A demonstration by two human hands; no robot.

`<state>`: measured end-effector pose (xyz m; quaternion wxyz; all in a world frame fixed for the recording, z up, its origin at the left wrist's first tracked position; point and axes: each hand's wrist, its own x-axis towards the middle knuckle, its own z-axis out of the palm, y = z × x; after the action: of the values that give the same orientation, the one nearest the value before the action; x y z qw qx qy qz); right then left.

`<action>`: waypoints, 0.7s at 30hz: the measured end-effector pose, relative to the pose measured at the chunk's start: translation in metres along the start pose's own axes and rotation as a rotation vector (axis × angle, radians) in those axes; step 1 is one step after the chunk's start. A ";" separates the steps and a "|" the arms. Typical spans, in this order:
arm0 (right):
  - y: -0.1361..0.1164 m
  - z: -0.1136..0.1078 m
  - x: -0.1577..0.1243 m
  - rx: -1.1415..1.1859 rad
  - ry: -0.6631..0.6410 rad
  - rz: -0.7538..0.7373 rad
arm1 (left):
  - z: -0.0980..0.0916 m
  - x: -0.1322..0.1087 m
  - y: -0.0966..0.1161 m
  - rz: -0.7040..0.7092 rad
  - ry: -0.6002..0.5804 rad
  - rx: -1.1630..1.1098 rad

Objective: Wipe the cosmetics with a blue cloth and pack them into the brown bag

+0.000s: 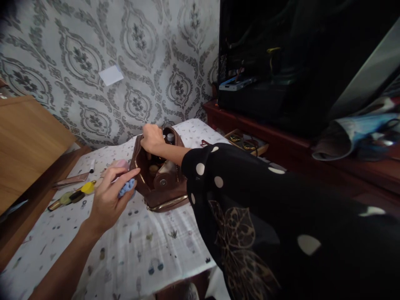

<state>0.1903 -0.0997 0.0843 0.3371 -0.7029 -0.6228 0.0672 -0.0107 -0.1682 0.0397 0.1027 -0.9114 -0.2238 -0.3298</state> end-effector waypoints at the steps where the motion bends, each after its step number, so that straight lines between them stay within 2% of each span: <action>1: 0.000 0.000 0.000 0.012 0.015 0.011 | 0.000 0.000 0.000 0.001 0.001 0.001; 5: 0.000 0.000 0.001 0.029 -0.010 0.040 | 0.000 0.000 0.000 0.010 0.002 0.001; 14: 0.001 0.002 0.009 -0.048 -0.064 -0.032 | 0.000 0.000 -0.001 0.013 0.001 0.000; 21: 0.005 -0.003 0.007 -0.081 -0.048 -0.060 | -0.002 0.002 0.002 0.009 -0.002 0.033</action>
<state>0.1970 -0.0943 0.0861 0.2952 -0.6953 -0.6535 0.0485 -0.0095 -0.1699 0.0421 0.1193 -0.9109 -0.2250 -0.3247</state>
